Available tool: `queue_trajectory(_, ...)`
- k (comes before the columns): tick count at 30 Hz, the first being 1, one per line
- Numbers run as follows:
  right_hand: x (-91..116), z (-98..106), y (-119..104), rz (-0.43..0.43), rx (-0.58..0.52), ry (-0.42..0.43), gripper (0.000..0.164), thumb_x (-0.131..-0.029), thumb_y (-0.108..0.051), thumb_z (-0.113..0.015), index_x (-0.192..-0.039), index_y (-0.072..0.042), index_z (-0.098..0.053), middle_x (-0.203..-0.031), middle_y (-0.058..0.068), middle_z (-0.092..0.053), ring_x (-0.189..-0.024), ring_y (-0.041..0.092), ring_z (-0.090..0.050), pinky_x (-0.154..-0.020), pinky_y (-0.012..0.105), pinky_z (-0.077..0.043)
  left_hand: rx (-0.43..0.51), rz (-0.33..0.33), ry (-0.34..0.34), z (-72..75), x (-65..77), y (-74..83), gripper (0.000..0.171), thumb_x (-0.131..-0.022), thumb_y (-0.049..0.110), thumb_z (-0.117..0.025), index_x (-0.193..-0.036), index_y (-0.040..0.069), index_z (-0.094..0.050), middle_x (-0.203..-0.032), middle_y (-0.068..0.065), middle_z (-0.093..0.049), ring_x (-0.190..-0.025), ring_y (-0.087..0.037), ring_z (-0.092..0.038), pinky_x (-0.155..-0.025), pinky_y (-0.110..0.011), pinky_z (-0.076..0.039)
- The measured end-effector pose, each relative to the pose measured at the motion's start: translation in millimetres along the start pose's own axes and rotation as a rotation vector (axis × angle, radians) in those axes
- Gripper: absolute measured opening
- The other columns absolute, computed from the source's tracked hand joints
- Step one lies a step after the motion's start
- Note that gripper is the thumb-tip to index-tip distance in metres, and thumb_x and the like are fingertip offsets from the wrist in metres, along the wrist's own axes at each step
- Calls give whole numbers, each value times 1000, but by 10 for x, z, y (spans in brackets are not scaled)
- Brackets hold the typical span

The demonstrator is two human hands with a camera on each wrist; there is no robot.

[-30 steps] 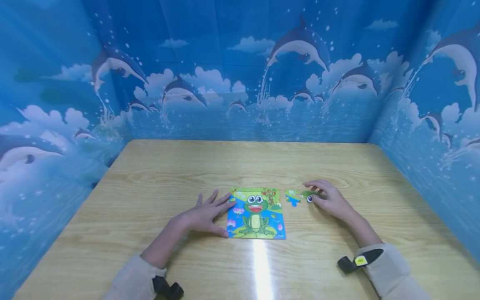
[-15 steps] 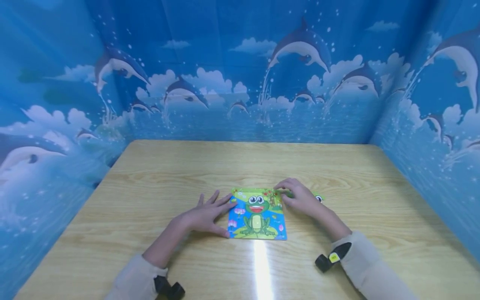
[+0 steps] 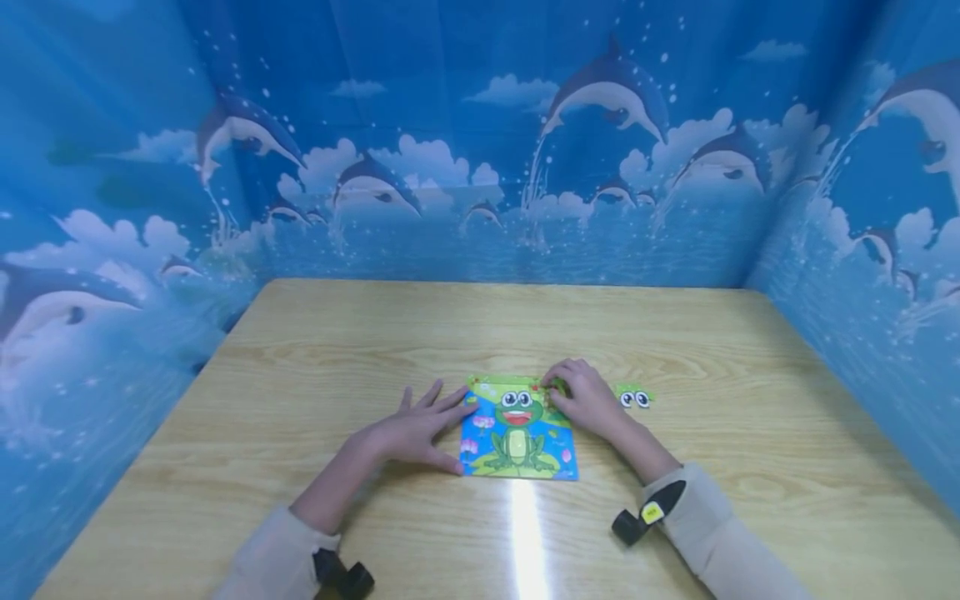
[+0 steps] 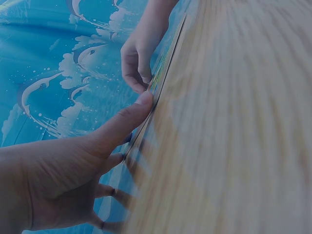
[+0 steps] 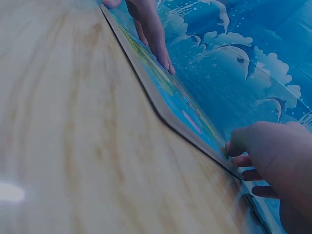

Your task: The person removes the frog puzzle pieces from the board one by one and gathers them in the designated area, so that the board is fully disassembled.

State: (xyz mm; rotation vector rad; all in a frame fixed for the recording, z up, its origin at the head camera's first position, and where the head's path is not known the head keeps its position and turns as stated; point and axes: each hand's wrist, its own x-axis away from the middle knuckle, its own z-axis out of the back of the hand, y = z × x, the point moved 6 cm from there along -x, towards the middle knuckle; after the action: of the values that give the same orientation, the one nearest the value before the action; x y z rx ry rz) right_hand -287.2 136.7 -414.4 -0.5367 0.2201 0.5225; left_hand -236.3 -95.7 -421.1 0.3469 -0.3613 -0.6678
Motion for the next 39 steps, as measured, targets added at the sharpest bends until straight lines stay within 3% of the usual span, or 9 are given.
queue_trajectory(10, 21, -13, 51, 21, -21, 33, 10, -80, -10, -64, -90, -11, -65, -100, 4, -61, -95, 21, -51, -86, 40, -42, -14, 16, -6, 2, -26, 12, 91, -74, 63, -62, -147, 26, -22, -153, 0, -4, -135, -33, 7, -101, -60, 10)
queue_trajectory(39, 15, -66, 38, 55, -60, 18, 18, -81, -13, -61, -98, -6, -59, -107, 7, -56, -101, 24, -48, -93, 42, -36, -12, 21, -9, -6, -22, -15, 92, -73, 64, -61, -147, 27, -21, -153, 1, -3, -135, -33, 8, -101, -59, 10)
